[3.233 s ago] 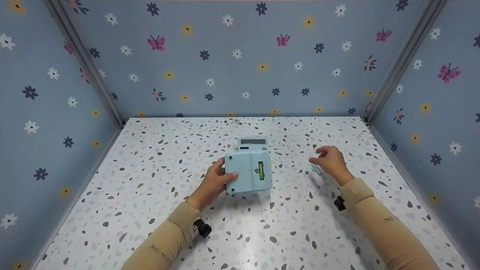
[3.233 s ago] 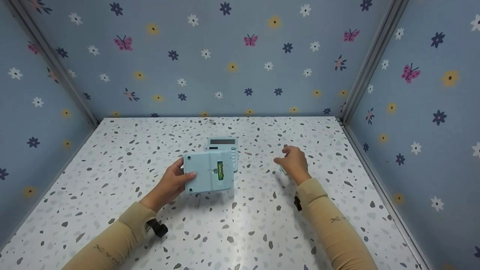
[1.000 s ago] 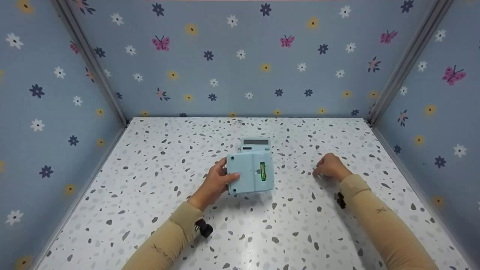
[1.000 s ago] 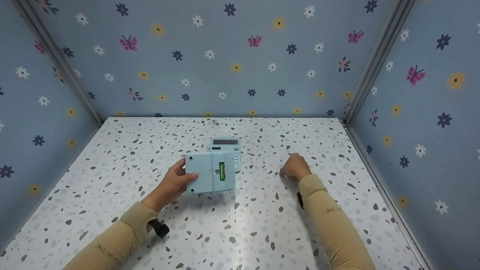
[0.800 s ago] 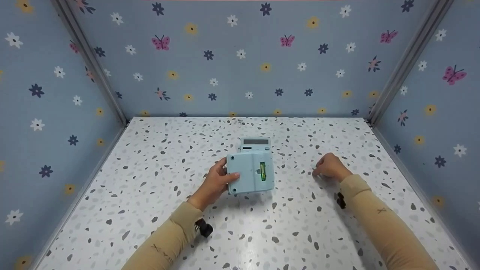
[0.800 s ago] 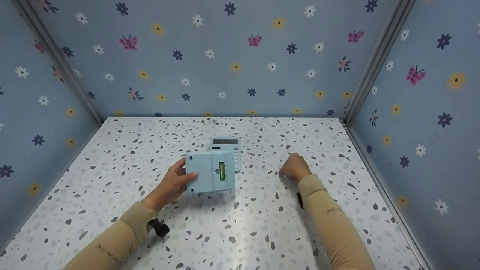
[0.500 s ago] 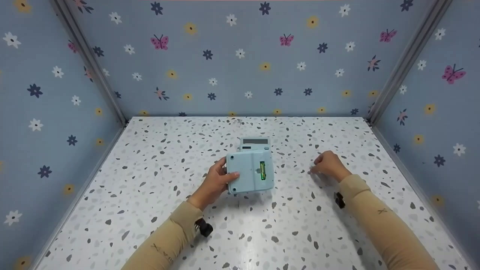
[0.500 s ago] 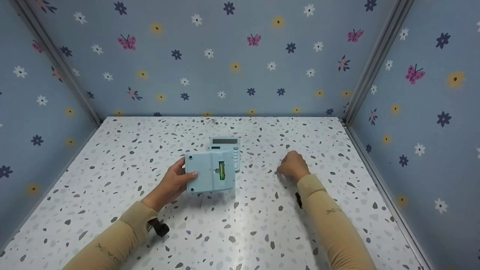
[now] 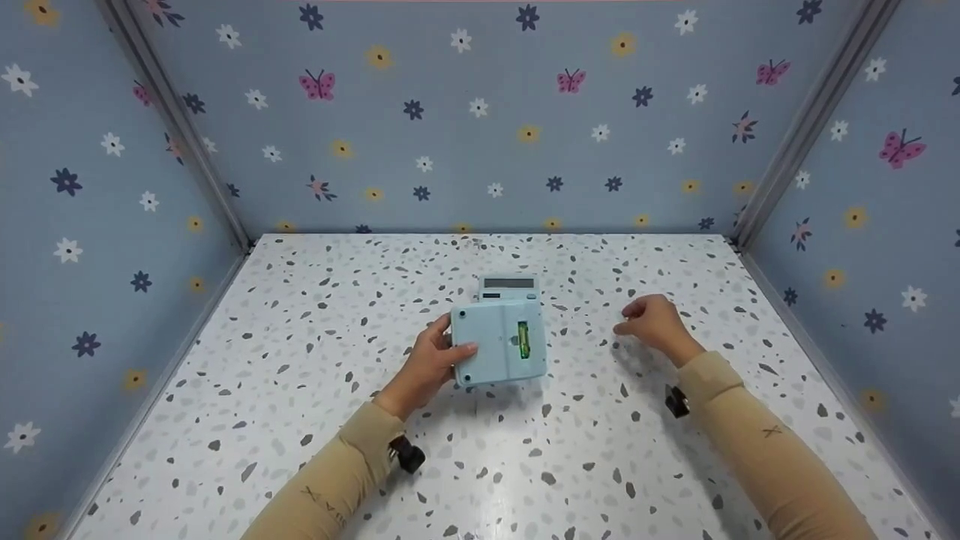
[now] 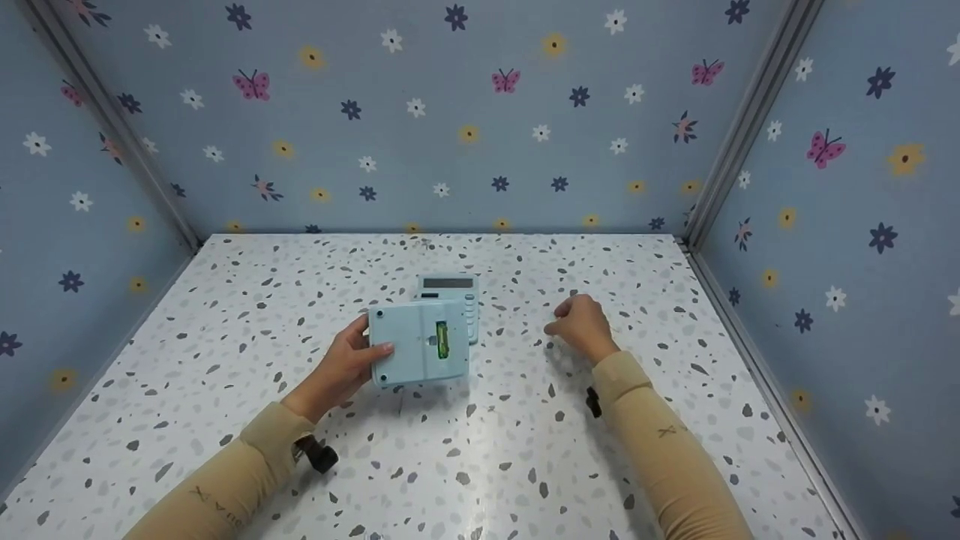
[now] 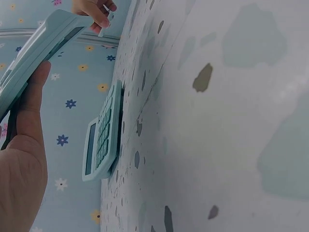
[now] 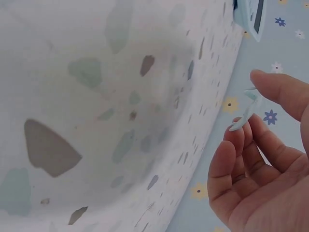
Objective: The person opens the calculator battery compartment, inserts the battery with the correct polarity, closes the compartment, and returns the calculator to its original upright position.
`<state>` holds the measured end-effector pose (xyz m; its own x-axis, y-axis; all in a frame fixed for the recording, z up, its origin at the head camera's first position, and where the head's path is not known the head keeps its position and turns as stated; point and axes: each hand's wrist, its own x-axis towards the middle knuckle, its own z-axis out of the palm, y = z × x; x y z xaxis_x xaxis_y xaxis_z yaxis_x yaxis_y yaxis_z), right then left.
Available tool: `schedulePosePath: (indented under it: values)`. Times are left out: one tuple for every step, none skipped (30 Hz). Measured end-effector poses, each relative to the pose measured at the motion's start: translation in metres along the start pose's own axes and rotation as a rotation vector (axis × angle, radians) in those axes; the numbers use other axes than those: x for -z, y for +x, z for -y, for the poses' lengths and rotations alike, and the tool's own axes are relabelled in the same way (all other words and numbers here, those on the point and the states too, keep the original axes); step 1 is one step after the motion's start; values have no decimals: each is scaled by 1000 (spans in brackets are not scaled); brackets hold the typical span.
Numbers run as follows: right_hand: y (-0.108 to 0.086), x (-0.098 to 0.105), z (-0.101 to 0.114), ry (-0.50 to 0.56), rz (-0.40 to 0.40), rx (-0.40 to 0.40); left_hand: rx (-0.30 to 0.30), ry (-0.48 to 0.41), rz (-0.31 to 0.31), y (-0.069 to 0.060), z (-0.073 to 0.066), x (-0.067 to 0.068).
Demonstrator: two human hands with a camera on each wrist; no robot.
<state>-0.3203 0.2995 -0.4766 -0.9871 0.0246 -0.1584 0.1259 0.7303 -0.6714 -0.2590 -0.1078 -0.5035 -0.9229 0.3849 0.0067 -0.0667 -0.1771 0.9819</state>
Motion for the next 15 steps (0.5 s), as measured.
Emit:
schedulePosePath:
  values:
    - [-1,0,1,4,-8,12,2,-1,-3,0,0,0]
    - [-2,0,2,10,-16,24,4,-3,-5,1,0,0]
    - [-3,0,3,19,-21,32,5,-3,-7,1,0,1]
    - [-3,0,4,25,-28,38,5,-4,-8,1,1,1]
    - [-4,0,5,33,-30,42,4,-3,-7,1,1,1]
    - [-5,0,6,40,-32,43,1,-3,-5,1,1,1]
    - [-7,0,8,47,-35,43,0,-4,-4,1,1,2]
    - [-8,0,9,56,-38,40,-1,-5,-5,1,2,2]
    - [-8,0,10,63,-41,40,-1,-3,-6,1,2,2]
    - [-9,-1,12,69,-44,44,-2,-2,-6,2,2,2]
    - [-11,-1,13,77,-48,50,-1,-1,-8,2,3,2]
    - [-12,-1,14,82,-52,56,1,-3,-10,2,3,2]
    - [-13,-2,15,88,-56,64,3,-3,-12,2,3,2]
    - [-14,-2,16,96,-60,72,4,-2,-13,2,4,2]
    - [-15,-2,17,100,-65,80,6,-3,-13,2,4,3]
